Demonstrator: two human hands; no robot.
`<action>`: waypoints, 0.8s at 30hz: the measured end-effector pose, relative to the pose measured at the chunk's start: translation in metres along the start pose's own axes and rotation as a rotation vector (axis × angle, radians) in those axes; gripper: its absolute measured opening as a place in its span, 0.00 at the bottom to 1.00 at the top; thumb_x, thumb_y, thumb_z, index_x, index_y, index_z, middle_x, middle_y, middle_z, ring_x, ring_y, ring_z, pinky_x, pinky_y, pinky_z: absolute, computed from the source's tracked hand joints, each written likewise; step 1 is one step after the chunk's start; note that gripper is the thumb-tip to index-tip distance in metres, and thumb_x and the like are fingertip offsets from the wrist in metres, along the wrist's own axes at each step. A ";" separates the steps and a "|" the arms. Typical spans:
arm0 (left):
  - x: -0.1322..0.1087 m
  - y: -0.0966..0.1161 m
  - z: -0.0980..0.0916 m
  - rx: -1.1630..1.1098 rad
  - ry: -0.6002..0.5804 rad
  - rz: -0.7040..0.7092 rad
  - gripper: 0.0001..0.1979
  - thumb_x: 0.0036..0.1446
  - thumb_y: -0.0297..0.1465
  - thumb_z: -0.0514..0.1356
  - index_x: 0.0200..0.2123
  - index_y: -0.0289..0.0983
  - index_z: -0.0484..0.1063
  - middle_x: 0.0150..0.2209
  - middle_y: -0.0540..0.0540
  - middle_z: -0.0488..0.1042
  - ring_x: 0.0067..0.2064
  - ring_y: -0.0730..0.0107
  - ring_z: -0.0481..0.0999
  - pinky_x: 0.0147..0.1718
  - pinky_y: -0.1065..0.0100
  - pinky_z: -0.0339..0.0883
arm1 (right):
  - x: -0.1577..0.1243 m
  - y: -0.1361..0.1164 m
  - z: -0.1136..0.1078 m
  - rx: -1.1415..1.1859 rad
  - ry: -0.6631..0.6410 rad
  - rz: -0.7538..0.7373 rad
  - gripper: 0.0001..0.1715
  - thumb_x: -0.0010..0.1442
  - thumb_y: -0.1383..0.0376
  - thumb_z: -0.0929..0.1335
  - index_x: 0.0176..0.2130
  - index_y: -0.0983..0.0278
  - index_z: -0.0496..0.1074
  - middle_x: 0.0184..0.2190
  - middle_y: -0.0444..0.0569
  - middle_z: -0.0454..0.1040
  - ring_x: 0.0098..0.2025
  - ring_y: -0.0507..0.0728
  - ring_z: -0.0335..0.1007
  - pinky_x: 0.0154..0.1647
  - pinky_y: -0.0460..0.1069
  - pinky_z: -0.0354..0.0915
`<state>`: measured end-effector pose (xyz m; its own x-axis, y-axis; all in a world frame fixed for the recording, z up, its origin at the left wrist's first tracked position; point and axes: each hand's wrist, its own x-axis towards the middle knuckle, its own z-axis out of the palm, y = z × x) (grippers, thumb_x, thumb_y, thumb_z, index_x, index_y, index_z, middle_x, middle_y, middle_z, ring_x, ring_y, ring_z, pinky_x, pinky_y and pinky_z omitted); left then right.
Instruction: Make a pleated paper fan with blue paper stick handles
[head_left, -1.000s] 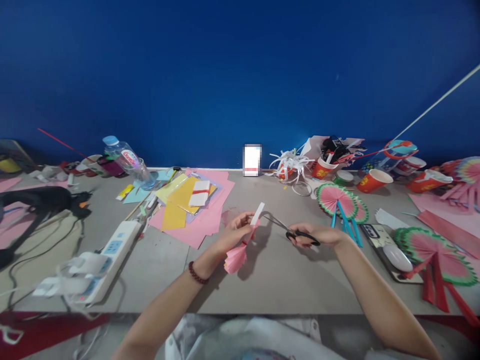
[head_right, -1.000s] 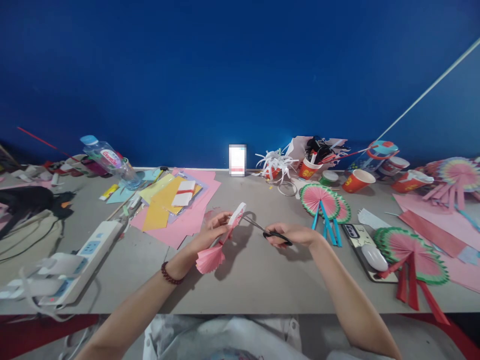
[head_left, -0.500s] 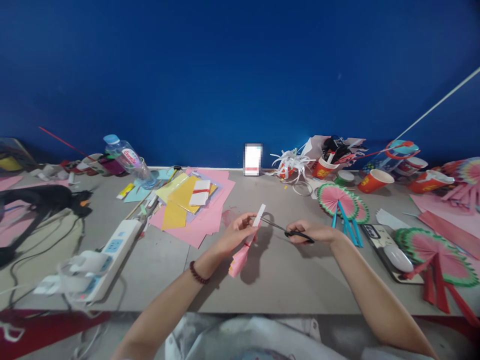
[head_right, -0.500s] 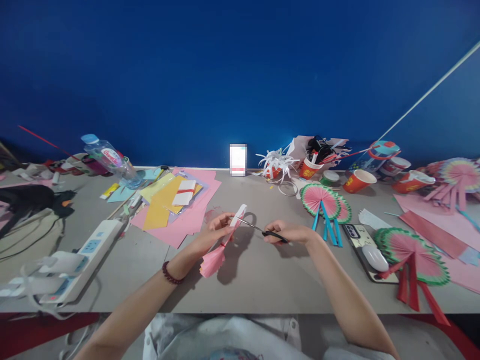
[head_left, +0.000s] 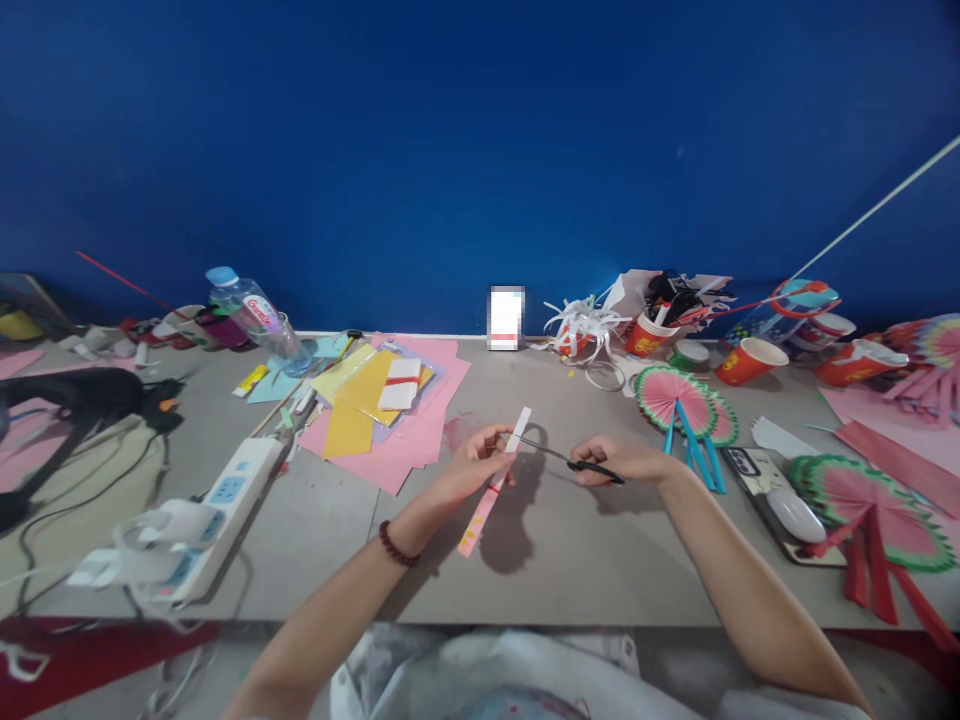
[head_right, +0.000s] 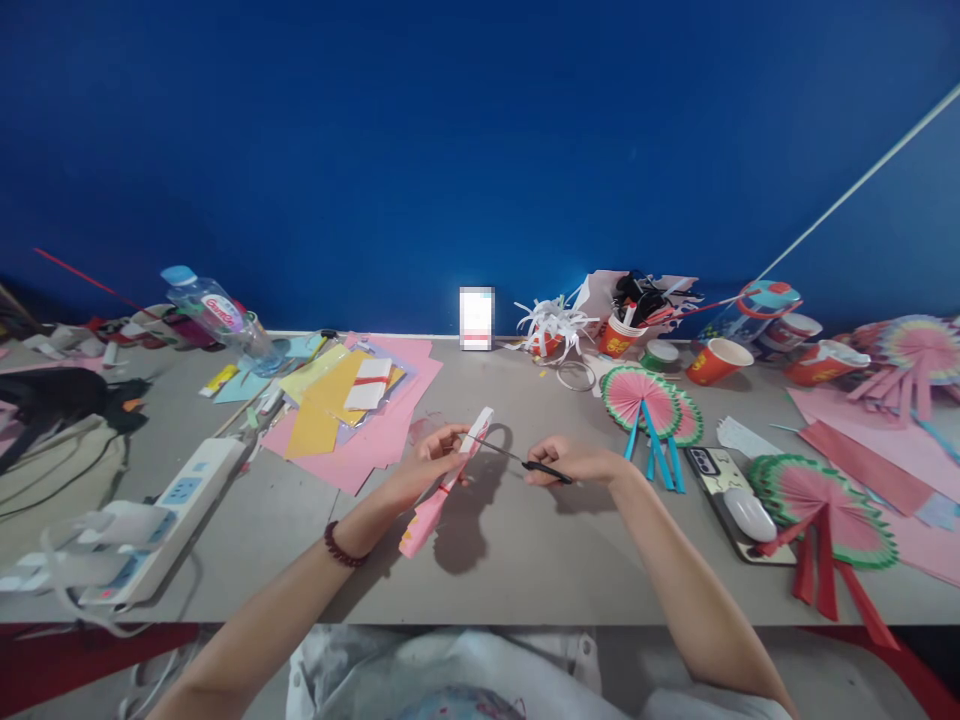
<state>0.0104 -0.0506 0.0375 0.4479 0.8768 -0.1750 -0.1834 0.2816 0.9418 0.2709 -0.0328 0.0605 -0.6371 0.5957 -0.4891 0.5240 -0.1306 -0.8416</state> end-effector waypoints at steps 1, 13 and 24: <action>0.000 0.000 0.000 0.001 0.001 -0.001 0.22 0.47 0.35 0.66 0.46 0.38 0.68 0.29 0.52 0.63 0.26 0.75 0.69 0.30 0.65 0.72 | 0.000 0.000 0.000 -0.004 0.001 0.000 0.25 0.50 0.49 0.70 0.22 0.65 0.60 0.16 0.37 0.57 0.19 0.45 0.47 0.19 0.44 0.42; -0.001 0.005 0.004 0.023 0.019 -0.010 0.24 0.45 0.36 0.67 0.46 0.36 0.69 0.27 0.54 0.61 0.25 0.77 0.68 0.31 0.64 0.73 | -0.002 -0.001 0.003 -0.054 0.058 0.009 0.28 0.47 0.46 0.70 0.19 0.64 0.58 0.15 0.37 0.56 0.18 0.46 0.47 0.20 0.44 0.43; -0.001 0.003 0.004 0.030 0.018 -0.006 0.23 0.46 0.35 0.66 0.46 0.36 0.68 0.28 0.54 0.62 0.26 0.76 0.69 0.32 0.64 0.73 | -0.004 -0.009 0.004 -0.060 0.082 0.026 0.28 0.45 0.46 0.70 0.17 0.64 0.58 0.14 0.37 0.57 0.18 0.46 0.48 0.21 0.45 0.44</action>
<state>0.0125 -0.0520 0.0413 0.4327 0.8821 -0.1861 -0.1539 0.2757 0.9489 0.2665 -0.0367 0.0695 -0.5755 0.6563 -0.4879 0.5743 -0.1004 -0.8125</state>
